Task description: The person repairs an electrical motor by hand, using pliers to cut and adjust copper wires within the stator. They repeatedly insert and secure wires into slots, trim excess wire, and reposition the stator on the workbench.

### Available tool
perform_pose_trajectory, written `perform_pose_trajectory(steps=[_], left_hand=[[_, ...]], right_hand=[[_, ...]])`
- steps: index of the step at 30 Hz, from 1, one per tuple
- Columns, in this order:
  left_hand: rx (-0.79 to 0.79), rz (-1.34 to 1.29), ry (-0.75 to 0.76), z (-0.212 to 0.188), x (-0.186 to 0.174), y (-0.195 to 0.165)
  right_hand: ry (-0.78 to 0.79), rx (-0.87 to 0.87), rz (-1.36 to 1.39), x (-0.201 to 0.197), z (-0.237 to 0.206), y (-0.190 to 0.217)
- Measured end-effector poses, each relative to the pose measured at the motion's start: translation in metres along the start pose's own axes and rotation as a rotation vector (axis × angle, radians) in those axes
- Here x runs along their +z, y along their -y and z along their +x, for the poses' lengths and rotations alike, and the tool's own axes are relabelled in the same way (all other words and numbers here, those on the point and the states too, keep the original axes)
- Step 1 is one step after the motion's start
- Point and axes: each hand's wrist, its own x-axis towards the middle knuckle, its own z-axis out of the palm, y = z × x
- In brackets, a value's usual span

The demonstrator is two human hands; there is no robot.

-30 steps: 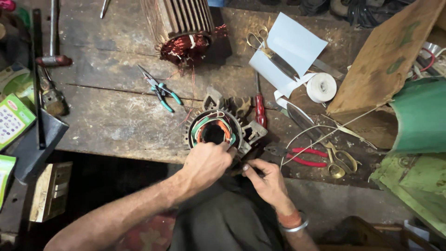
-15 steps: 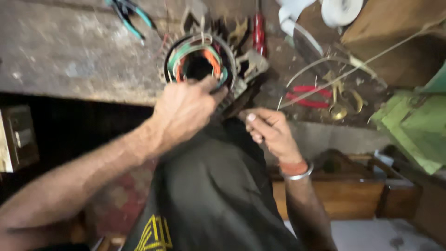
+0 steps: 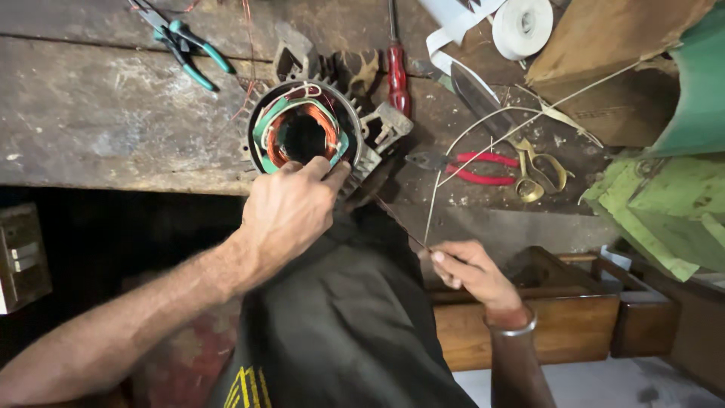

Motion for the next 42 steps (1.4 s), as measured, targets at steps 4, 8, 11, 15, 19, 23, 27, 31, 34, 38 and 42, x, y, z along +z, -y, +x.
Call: perform_pose_trajectory(steps=[4, 8, 11, 15, 19, 23, 27, 31, 34, 38, 42], left_hand=[[-0.01, 0.018, -0.032, -0.002, 0.005, -0.002], [-0.007, 0.041, -0.059, -0.002, 0.005, -0.003], [-0.005, 0.052, -0.057, -0.004, 0.005, -0.004], [0.027, 0.075, -0.077, -0.006, 0.008, -0.003], [0.087, 0.16, -0.132, -0.008, 0.011, -0.002], [0.092, 0.152, -0.137, -0.008, 0.011, -0.002], [0.07, 0.088, -0.141, -0.007, 0.01, 0.0], [0.067, 0.052, -0.194, -0.006, 0.008, 0.0], [0.041, 0.015, -0.189, -0.006, 0.004, 0.0], [0.089, -0.039, -0.15, -0.007, -0.01, 0.008], [0.059, -0.3, -0.097, -0.009, -0.028, 0.02]], right_hand=[[0.056, 0.043, 0.108, -0.026, -0.034, -0.064], [0.17, 0.098, 0.385, -0.042, -0.058, -0.115], [0.128, 0.127, 0.249, -0.044, -0.067, -0.125], [-0.169, -0.08, -0.537, -0.044, -0.076, -0.078], [-0.892, 0.058, -0.631, -0.012, -0.087, 0.013], [-0.963, -0.507, -0.38, 0.064, -0.051, 0.081], [-0.601, -0.779, -0.471, 0.12, 0.041, 0.103], [-0.533, -0.461, -0.212, 0.127, 0.064, 0.099], [-0.443, -0.659, -0.283, 0.12, 0.057, 0.097], [-0.447, -0.66, -0.314, 0.118, 0.051, 0.099], [-0.452, -0.592, -0.258, 0.122, 0.049, 0.101]])
